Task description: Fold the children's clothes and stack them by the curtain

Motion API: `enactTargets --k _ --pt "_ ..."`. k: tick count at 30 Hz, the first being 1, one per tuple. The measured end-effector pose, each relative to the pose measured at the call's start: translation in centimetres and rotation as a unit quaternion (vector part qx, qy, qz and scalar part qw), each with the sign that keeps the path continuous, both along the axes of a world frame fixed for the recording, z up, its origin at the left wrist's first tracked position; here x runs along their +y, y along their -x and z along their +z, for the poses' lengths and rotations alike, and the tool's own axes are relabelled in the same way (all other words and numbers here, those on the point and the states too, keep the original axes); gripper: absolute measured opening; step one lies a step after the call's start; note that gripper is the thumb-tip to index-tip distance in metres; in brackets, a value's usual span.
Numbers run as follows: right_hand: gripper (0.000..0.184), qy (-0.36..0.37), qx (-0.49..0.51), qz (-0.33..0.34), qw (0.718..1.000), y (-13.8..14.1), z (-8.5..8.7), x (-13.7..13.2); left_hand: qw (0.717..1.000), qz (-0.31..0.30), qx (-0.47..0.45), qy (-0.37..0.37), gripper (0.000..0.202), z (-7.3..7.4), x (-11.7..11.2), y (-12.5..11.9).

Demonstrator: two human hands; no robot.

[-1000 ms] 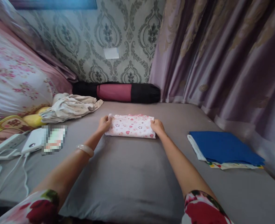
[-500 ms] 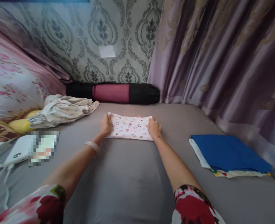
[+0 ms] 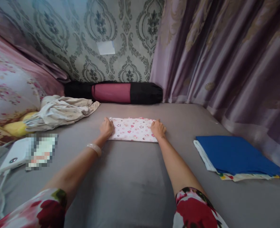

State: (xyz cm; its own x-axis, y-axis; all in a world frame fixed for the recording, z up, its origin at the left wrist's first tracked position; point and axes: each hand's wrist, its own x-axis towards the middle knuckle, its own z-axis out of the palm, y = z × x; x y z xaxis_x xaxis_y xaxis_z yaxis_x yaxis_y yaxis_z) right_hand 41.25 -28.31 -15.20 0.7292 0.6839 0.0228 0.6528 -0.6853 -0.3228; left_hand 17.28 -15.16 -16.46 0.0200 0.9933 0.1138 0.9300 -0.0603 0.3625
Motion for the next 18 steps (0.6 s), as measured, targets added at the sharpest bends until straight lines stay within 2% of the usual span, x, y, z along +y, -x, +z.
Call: enactTargets --k 3,5,7,10,13,18 --pt "0.042 -0.002 0.008 0.008 1.0 0.0 0.7 -0.1 0.997 -0.031 0.036 -0.067 0.035 0.4 -0.5 0.3" --pt "0.041 -0.027 -0.041 0.028 0.998 1.0 1.1 0.0 0.986 -0.098 0.062 -0.123 0.037 0.6 -1.2 0.0" --pt "0.04 -0.057 -0.099 0.088 0.99 2.9 1.2 0.4 0.966 -0.196 0.083 -0.145 0.037 0.6 -2.2 -0.8" --pt "0.04 -0.072 -0.117 0.233 0.963 6.3 0.8 1.2 0.936 -0.311 0.1 -0.132 0.037 0.2 -3.6 -2.6" --pt "0.047 -0.065 -0.108 0.322 0.939 8.8 -0.2 2.1 0.931 -0.332 0.101 -0.117 0.037 -0.4 -4.3 -3.8" --pt "0.053 -0.025 -0.088 0.327 0.941 9.6 -1.6 3.0 0.933 -0.328 0.119 -0.088 0.042 -1.1 -4.1 -3.4"
